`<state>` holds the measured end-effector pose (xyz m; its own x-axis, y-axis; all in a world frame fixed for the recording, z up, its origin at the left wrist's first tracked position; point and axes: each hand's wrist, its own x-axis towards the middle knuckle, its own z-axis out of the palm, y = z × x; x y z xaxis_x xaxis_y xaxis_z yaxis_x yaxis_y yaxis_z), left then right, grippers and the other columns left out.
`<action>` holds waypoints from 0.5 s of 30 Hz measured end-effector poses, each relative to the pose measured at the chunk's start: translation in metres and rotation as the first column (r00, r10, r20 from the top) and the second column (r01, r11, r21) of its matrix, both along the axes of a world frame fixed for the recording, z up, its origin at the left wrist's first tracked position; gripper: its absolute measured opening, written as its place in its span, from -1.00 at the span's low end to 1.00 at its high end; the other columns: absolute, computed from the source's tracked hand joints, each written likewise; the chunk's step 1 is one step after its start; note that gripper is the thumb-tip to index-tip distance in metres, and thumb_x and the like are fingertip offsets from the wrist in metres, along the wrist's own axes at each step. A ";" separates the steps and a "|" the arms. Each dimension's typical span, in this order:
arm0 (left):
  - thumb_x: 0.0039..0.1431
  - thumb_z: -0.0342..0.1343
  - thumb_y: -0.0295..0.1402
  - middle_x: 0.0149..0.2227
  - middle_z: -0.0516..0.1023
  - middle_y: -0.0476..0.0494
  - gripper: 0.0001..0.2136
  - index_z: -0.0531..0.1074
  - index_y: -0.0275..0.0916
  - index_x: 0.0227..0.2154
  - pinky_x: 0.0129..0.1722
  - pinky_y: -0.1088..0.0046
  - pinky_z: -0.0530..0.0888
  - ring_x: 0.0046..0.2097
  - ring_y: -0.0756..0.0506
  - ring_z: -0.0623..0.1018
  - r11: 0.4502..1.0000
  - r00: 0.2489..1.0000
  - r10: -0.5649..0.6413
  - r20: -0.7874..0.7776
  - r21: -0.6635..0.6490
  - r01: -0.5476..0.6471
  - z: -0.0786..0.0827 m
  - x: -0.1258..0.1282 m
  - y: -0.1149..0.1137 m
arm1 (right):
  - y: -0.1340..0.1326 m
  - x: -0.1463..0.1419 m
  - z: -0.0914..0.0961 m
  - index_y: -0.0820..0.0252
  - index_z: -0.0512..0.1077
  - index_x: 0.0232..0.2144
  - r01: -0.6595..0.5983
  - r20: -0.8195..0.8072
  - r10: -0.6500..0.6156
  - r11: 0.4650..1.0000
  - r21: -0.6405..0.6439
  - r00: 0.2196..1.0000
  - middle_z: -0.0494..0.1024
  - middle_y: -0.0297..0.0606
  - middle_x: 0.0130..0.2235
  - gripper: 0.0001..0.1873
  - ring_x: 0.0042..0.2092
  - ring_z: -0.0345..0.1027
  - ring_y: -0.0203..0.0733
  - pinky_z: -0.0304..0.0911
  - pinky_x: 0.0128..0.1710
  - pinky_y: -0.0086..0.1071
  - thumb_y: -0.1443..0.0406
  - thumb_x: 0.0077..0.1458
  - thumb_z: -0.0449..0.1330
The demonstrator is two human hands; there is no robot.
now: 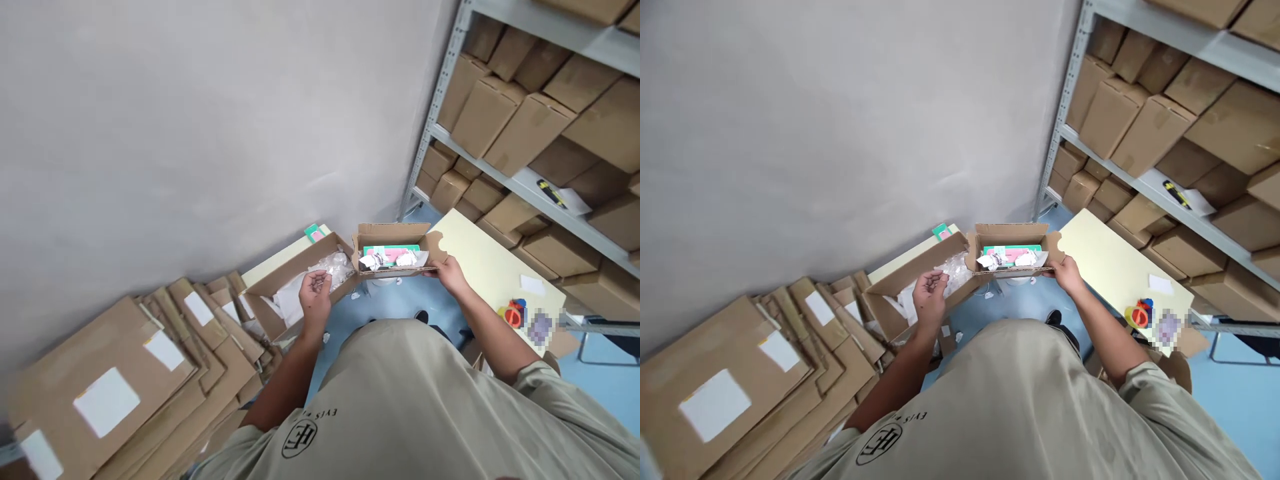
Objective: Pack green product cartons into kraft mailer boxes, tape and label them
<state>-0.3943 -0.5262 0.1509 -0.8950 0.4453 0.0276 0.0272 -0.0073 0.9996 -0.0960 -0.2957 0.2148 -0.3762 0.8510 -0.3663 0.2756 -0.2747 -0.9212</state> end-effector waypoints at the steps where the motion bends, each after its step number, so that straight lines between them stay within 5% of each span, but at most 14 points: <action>1: 0.10 0.43 0.03 -0.24 0.64 -0.12 -0.61 0.57 -0.14 -0.20 -0.11 0.32 0.59 -0.17 -0.14 0.63 1.000 1.000 -0.029 0.002 -0.005 0.029 0.001 0.004 0.009 | 0.002 0.012 -0.001 0.18 0.58 -0.34 0.038 0.003 -0.038 0.999 0.002 0.999 0.77 -0.22 -0.31 -0.95 -0.22 0.78 0.00 0.79 -0.13 -0.21 0.34 0.08 0.35; 10: 0.08 0.46 0.07 -0.25 0.65 -0.13 -0.56 0.57 -0.15 -0.18 -0.11 0.32 0.60 -0.18 -0.13 0.63 0.954 0.953 -0.301 -0.032 -0.016 0.301 0.014 0.071 0.104 | 0.026 0.145 -0.023 0.16 0.57 -0.33 0.425 -0.001 -0.426 0.905 -0.019 0.905 0.77 -0.20 -0.36 -0.91 -0.31 0.77 0.03 0.78 -0.21 -0.19 0.38 0.04 0.31; 15: 0.10 0.45 0.11 -0.21 0.67 -0.16 -0.53 0.56 -0.14 -0.14 -0.10 0.29 0.63 -0.15 -0.16 0.66 0.863 0.863 -0.504 -0.030 -0.060 0.501 0.016 0.134 0.167 | 0.040 0.224 -0.036 0.11 0.56 -0.35 0.530 0.009 -0.530 0.848 0.009 0.848 0.76 -0.20 -0.34 -0.95 -0.27 0.78 0.05 0.77 -0.22 -0.20 0.34 0.08 0.35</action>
